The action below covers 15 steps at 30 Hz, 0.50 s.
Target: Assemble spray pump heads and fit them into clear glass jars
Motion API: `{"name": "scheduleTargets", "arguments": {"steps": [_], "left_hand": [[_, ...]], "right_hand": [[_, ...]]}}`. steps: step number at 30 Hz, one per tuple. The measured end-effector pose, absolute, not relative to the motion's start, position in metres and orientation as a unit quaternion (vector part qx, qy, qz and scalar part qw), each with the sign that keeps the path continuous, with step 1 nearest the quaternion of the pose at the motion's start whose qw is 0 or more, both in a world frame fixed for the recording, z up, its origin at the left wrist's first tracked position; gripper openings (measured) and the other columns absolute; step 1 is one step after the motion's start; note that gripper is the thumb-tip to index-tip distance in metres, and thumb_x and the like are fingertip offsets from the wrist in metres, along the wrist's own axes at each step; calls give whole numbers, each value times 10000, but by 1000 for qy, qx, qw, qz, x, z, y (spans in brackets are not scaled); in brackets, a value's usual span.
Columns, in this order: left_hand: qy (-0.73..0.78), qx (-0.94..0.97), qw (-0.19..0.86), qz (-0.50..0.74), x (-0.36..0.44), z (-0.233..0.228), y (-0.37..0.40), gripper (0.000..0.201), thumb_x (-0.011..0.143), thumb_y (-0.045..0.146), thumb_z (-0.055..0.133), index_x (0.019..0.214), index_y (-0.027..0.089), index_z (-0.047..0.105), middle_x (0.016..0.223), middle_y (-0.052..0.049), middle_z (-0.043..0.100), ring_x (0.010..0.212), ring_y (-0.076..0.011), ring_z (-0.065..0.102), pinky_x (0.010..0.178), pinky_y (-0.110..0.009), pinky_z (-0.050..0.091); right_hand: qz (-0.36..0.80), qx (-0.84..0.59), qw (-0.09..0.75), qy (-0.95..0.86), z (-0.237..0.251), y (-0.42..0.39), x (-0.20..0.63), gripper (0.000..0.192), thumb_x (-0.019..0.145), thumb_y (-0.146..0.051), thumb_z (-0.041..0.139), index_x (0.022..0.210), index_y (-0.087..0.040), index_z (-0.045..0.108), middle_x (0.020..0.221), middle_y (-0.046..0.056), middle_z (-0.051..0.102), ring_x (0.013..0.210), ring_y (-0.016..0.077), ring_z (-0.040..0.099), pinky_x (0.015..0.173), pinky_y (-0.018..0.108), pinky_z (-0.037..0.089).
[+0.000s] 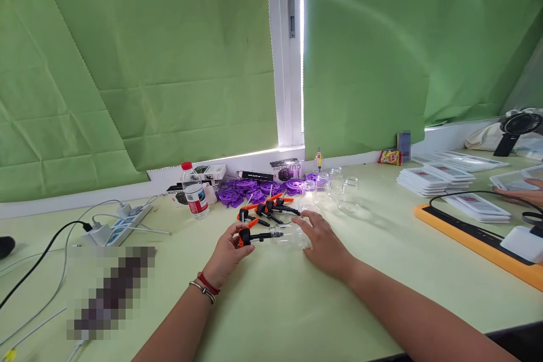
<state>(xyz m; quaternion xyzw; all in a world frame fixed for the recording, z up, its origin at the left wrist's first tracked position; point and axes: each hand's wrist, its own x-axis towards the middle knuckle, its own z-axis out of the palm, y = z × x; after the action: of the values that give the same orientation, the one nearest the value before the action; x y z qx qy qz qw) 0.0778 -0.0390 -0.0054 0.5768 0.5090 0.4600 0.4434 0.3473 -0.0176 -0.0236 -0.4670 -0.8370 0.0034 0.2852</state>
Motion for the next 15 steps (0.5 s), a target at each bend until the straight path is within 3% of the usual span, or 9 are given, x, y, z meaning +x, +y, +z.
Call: {"name": "scheduleTargets", "arguments": {"steps": [15], "left_hand": [[482,594,486,422,94,-3,-47,487,624,371,735,1025,217,505,968,-39,630,846,-156,583,752,-281,456]], "right_hand": [[1,-426,276,-862,-20,-26,337,704,647,-124,528,1335,-225,413,1336,94,398,1260,282,315,1039,445,309]]}}
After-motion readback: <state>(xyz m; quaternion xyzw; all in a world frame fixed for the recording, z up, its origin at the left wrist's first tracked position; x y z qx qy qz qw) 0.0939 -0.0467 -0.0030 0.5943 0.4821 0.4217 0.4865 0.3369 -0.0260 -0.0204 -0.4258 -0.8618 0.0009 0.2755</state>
